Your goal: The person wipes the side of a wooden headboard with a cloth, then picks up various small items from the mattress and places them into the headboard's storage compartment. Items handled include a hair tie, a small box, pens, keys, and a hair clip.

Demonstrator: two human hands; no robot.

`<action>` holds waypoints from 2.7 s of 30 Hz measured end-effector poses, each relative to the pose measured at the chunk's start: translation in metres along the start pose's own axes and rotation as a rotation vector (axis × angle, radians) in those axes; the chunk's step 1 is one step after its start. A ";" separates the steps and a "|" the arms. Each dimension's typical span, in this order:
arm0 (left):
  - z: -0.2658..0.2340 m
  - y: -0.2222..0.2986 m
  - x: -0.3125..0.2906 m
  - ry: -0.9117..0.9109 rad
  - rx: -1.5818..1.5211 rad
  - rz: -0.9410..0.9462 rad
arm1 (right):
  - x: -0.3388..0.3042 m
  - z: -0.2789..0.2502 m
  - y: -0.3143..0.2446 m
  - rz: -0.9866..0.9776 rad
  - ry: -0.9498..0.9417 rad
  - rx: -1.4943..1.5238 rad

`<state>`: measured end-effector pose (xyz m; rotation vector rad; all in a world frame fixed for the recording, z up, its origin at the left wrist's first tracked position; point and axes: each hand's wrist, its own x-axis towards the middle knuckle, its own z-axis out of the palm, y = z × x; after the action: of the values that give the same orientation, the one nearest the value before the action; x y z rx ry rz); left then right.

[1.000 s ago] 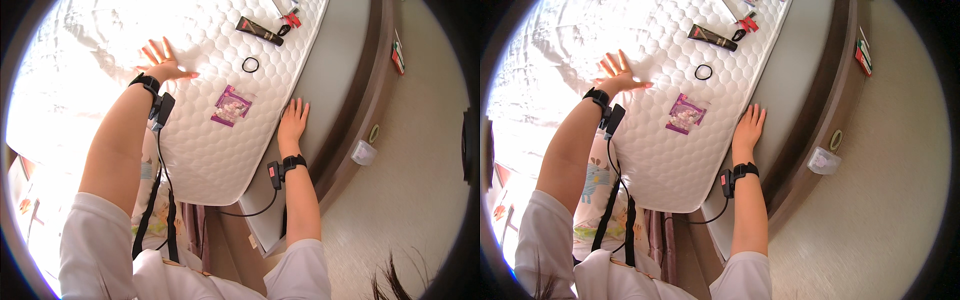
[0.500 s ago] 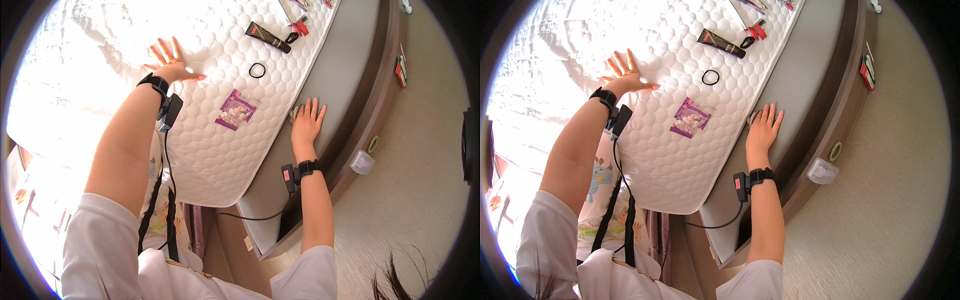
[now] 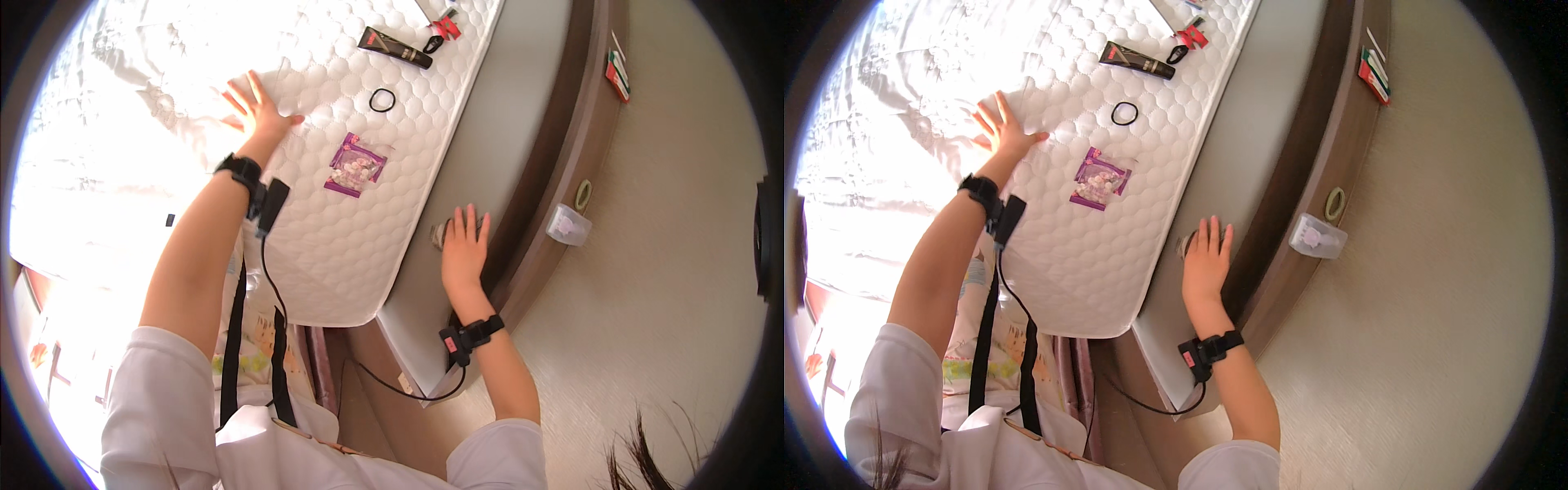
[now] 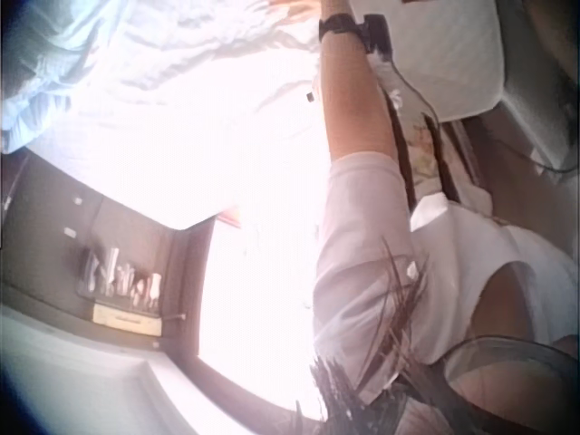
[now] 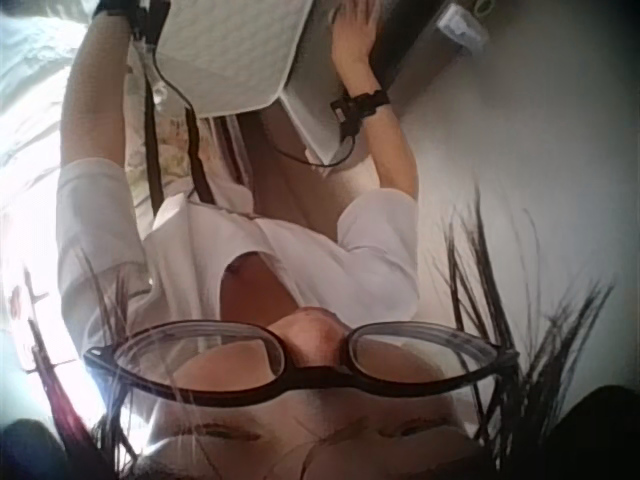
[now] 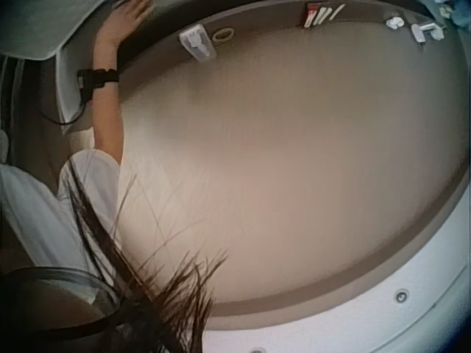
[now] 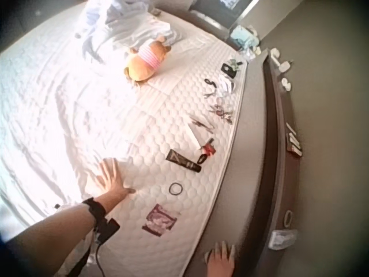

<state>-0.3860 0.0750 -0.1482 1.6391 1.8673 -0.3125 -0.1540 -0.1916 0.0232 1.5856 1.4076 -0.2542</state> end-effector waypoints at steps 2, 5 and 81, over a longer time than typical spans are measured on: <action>0.024 0.019 -0.033 0.099 -0.230 -0.090 | 0.007 -0.008 0.018 0.077 0.146 -0.013; 0.051 0.035 -0.110 0.271 -0.311 0.077 | 0.036 -0.020 0.041 0.181 0.261 0.012; 0.085 0.010 -0.154 -0.468 0.247 -0.160 | 0.020 0.028 0.026 0.506 0.809 1.354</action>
<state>-0.3468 -0.0947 -0.1214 1.4116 1.6428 -0.9414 -0.1141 -0.1958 0.0086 3.3815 1.3361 -0.2844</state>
